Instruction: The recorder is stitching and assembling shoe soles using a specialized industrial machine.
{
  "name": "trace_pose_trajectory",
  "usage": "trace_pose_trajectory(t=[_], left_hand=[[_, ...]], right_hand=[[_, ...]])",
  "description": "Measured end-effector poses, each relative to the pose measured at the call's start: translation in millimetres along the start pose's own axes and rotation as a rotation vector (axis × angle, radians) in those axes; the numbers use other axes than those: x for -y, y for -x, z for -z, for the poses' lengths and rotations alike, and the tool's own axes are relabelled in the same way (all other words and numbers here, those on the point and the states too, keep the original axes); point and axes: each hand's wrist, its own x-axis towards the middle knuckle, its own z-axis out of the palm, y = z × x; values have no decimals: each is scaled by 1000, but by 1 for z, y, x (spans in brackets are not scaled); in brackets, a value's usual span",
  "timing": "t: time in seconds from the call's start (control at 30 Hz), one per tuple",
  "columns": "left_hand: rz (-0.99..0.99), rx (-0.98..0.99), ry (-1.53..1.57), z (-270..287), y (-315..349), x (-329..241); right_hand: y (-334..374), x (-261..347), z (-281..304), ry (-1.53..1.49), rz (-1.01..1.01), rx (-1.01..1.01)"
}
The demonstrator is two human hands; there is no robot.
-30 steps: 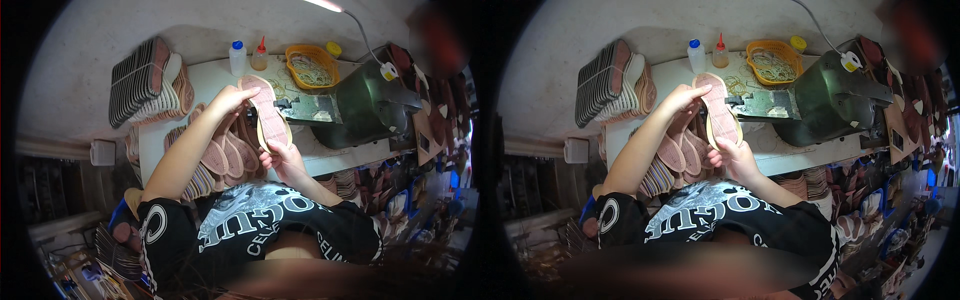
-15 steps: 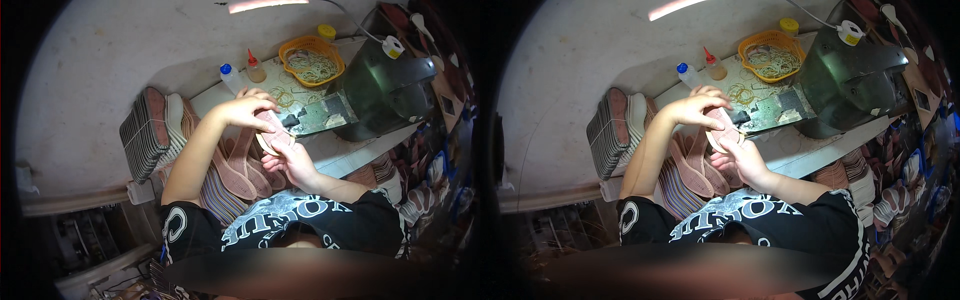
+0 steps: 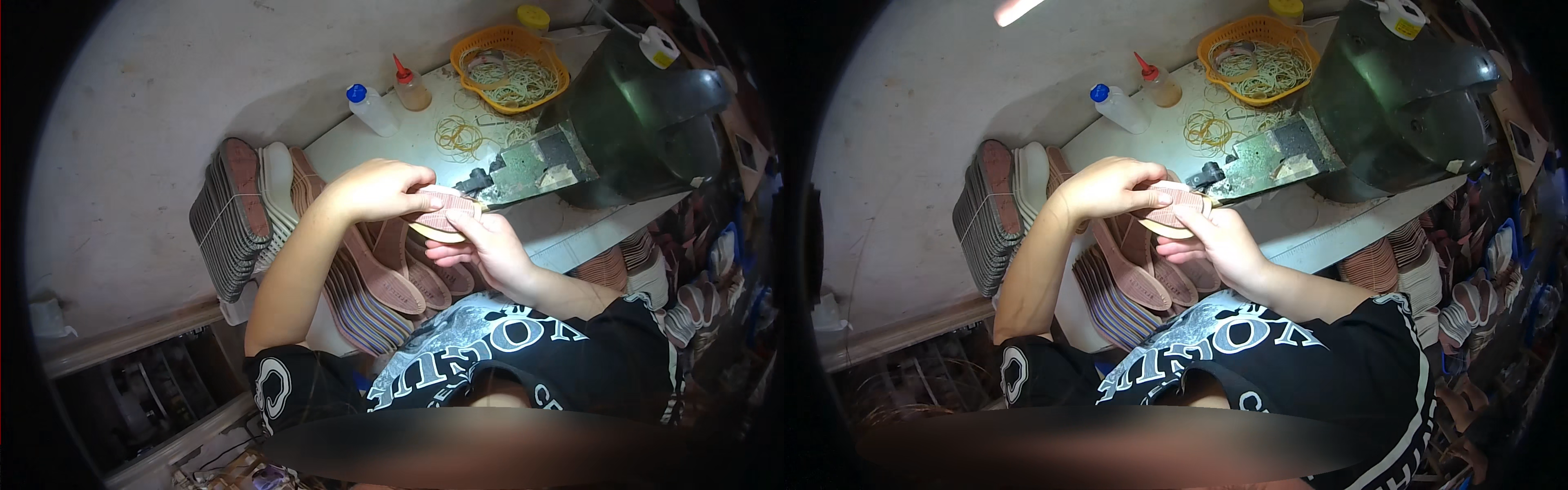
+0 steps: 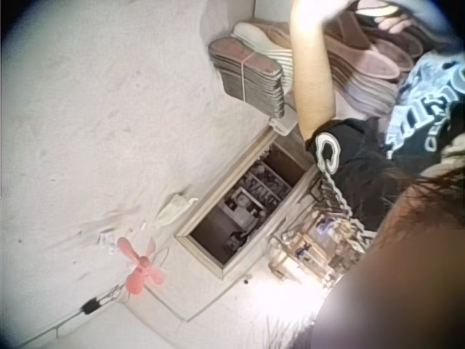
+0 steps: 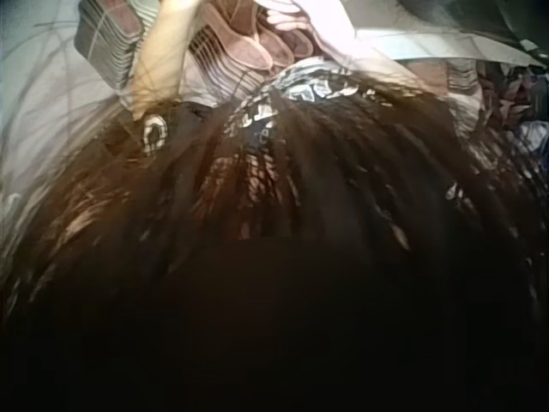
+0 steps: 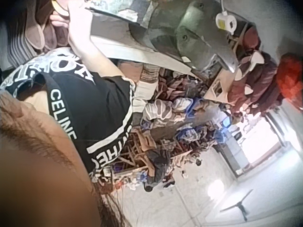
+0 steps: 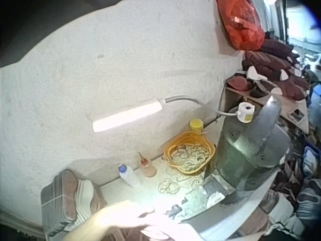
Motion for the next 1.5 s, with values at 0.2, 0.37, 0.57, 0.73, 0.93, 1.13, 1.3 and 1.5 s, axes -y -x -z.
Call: trace_pose_trajectory(t=[0.2,0.37,0.57,0.73,0.93,1.13,1.3,1.5], left_hand=[[137,-18,162,-11,14,-16],[204,-108,286,-34,20,-18],[325,-55,386,-47,21,-34],[383,-92,450,-58,21,-29],[425,-81,648,-66,18,-29],[451,-200,774,-69,22,-42],[513,-193,957,-61,20,-55],[447,-197,1026,-63,13,-37]], right_hand=[[-2,1,3,-32,-2,12],[-2,-4,7,-46,17,31],[-6,0,18,-11,9,71],[-6,2,13,-2,-3,47],[-4,6,22,7,-32,103],[-7,5,19,-45,-45,89],[-5,7,35,-4,-96,169],[52,26,39,295,-114,337]])
